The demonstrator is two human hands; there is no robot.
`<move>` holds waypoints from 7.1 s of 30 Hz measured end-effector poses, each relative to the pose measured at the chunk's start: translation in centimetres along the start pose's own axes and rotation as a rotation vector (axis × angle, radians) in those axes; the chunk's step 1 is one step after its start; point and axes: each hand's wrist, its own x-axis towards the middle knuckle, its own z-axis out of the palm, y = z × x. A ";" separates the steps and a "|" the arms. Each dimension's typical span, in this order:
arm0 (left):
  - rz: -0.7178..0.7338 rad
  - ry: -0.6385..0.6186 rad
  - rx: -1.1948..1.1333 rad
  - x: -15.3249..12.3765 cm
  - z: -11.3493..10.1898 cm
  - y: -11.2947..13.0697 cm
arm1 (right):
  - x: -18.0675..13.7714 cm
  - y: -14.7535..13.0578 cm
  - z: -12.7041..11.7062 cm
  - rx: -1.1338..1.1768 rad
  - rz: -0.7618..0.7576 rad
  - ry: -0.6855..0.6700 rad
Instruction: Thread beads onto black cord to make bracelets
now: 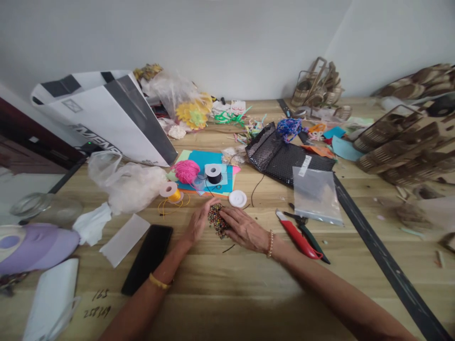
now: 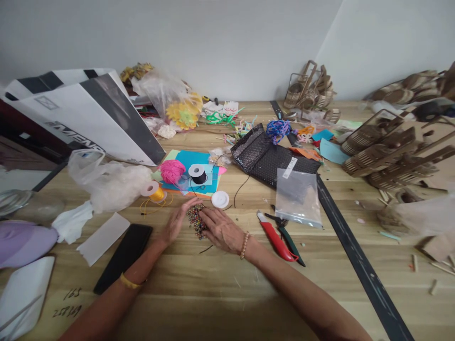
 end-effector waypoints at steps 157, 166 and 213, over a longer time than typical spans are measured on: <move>0.540 0.075 0.658 0.3 0.8 -0.2 | 3.1 0.4 -0.5 0.341 0.443 0.056; 0.498 0.129 0.644 0.2 0.4 -0.2 | 2.4 1.7 -1.5 0.307 0.487 0.151; 0.373 0.222 0.493 0.5 -0.5 -0.8 | -11.1 -6.3 -3.0 -0.082 0.075 -0.175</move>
